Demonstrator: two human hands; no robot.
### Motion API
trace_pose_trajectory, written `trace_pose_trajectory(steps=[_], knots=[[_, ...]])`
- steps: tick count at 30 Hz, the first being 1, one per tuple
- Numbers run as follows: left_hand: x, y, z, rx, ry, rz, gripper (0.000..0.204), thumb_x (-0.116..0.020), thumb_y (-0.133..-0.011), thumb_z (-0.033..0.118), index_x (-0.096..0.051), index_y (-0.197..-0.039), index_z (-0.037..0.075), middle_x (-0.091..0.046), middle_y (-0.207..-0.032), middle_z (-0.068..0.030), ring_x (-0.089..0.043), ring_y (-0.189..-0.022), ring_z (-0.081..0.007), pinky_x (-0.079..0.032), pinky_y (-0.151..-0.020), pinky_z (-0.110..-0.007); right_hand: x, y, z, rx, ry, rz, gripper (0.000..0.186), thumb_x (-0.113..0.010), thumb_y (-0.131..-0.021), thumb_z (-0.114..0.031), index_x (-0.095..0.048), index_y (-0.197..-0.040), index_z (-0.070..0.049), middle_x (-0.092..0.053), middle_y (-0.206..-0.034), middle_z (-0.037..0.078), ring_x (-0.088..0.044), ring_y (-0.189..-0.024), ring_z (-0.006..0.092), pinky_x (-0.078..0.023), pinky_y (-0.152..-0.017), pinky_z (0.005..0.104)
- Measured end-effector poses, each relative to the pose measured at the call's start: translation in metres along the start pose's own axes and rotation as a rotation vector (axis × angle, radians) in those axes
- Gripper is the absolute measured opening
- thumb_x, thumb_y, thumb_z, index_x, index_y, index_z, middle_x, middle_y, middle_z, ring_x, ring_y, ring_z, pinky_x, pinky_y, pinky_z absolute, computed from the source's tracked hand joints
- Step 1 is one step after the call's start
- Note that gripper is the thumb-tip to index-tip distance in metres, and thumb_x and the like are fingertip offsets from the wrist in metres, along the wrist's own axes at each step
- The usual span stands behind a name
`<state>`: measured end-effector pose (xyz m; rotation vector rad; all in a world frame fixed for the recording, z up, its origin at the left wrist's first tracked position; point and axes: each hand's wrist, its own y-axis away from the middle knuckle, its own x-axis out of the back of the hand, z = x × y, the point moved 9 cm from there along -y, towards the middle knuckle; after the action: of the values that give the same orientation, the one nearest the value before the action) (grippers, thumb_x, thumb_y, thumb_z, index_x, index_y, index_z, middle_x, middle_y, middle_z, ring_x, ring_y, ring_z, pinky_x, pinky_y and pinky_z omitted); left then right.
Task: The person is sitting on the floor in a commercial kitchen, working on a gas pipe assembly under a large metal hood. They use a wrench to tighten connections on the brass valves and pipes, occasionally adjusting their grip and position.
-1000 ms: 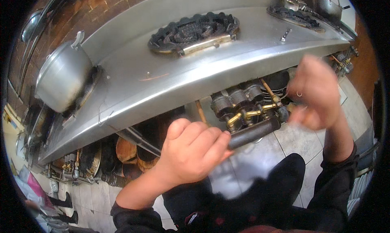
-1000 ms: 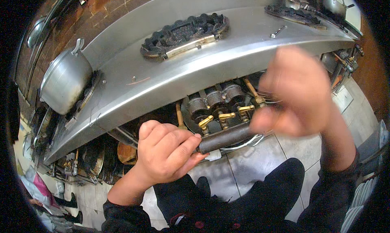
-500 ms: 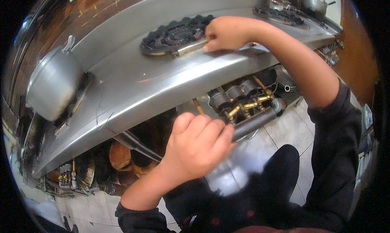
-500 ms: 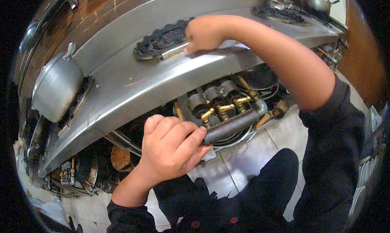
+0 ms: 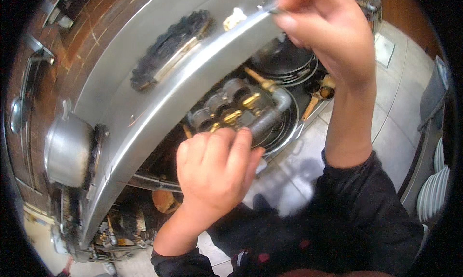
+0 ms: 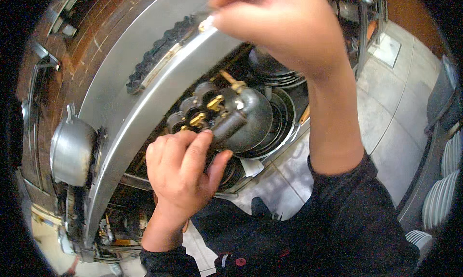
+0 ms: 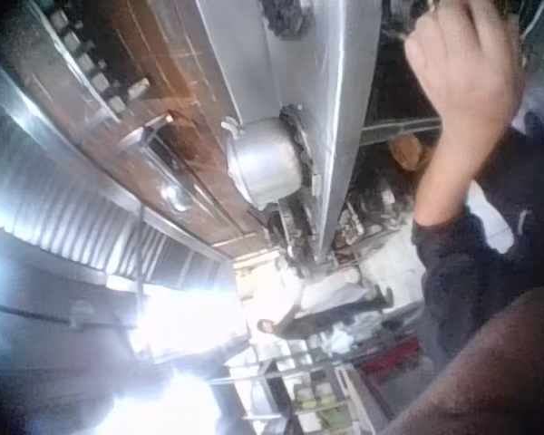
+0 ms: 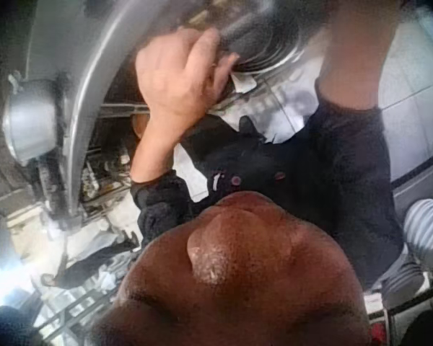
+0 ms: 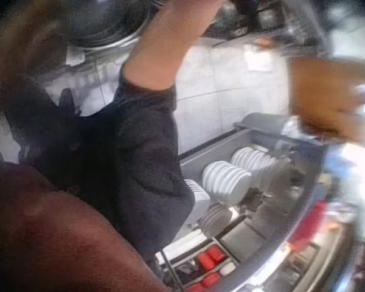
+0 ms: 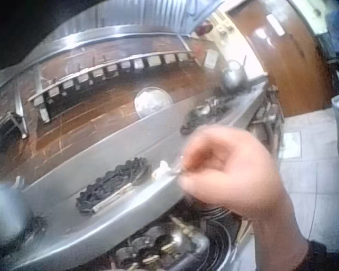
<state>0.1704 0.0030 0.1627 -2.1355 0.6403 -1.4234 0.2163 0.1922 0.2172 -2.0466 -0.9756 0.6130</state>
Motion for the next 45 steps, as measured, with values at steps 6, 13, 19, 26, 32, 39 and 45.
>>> trace_pose_trajectory(steps=[6,13,19,26,32,39,45], knots=[[-0.018,-0.022,0.013,0.04,-0.185,-0.085,0.044,-0.084,-0.06,0.026,-0.064,-0.094,0.006,-0.061,-0.083,-0.01,-0.057,-0.074,-0.0286,-0.045,-0.066,-0.038,0.024,0.099,0.111,-0.21,-0.293,0.186,0.01,-0.069,-0.076,-0.003,-0.063,-0.084,-0.002,-0.061,-0.076,-0.001,-0.057,-0.069,0.0058,-0.047,-0.061,0.0219],[-0.026,-0.02,0.024,-0.039,-0.359,-0.072,0.033,-0.08,-0.068,0.025,-0.065,-0.092,0.007,-0.06,-0.08,-0.0087,-0.058,-0.068,-0.0272,-0.046,-0.062,-0.036,-0.05,0.115,0.175,-0.304,-0.419,0.047,0.014,-0.068,-0.065,-0.006,-0.062,-0.076,0.0,-0.063,-0.068,0.009,-0.06,-0.063,0.0151,-0.049,-0.061,0.03],[-0.024,-0.029,0.025,-0.002,-0.319,-0.084,0.03,-0.079,-0.072,0.016,-0.064,-0.092,0.001,-0.061,-0.082,-0.0103,-0.058,-0.07,-0.0229,-0.049,-0.063,-0.031,-0.058,0.116,0.175,-0.292,-0.309,0.03,0.016,-0.067,-0.068,-0.006,-0.06,-0.081,-0.001,-0.062,-0.068,0.008,-0.059,-0.065,0.0123,-0.048,-0.061,0.0292],[-0.025,-0.026,0.023,0.002,-0.281,-0.078,0.028,-0.078,-0.073,0.012,-0.063,-0.092,-0.001,-0.06,-0.08,-0.0092,-0.055,-0.069,-0.0198,-0.046,-0.062,-0.029,-0.058,0.113,0.166,-0.254,-0.406,0.135,0.015,-0.067,-0.066,-0.012,-0.06,-0.074,0.0,-0.064,-0.074,0.019,-0.064,-0.073,0.0355,-0.05,-0.066,0.0412],[-0.027,-0.027,0.021,0.006,-0.263,-0.098,0.027,-0.077,-0.074,0.01,-0.062,-0.092,-0.002,-0.059,-0.079,-0.0095,-0.055,-0.07,-0.0199,-0.046,-0.061,-0.029,-0.058,0.113,0.163,-0.257,-0.408,0.141,0.016,-0.067,-0.066,-0.011,-0.062,-0.076,0.0,-0.064,-0.075,0.019,-0.064,-0.074,0.0353,-0.05,-0.066,0.0409],[-0.028,-0.029,0.021,-0.015,-0.244,-0.088,0.026,-0.077,-0.074,0.01,-0.062,-0.091,-0.001,-0.059,-0.079,-0.0091,-0.054,-0.07,-0.0204,-0.045,-0.062,-0.03,-0.068,0.115,0.167,-0.318,-0.457,0.152,0.016,-0.067,-0.071,-0.004,-0.06,-0.084,0.002,-0.066,-0.075,0.014,-0.065,-0.071,0.018,-0.051,-0.065,0.0309],[-0.029,-0.027,0.019,-0.014,-0.251,-0.093,0.027,-0.078,-0.073,0.011,-0.062,-0.091,-0.001,-0.059,-0.08,-0.009,-0.054,-0.07,-0.0202,-0.044,-0.063,-0.03,-0.079,0.119,0.171,-0.322,-0.6,0.209,0.015,-0.068,-0.076,-0.003,-0.061,-0.088,0.003,-0.066,-0.081,0.012,-0.064,-0.072,0.0171,-0.051,-0.066,0.0296]])
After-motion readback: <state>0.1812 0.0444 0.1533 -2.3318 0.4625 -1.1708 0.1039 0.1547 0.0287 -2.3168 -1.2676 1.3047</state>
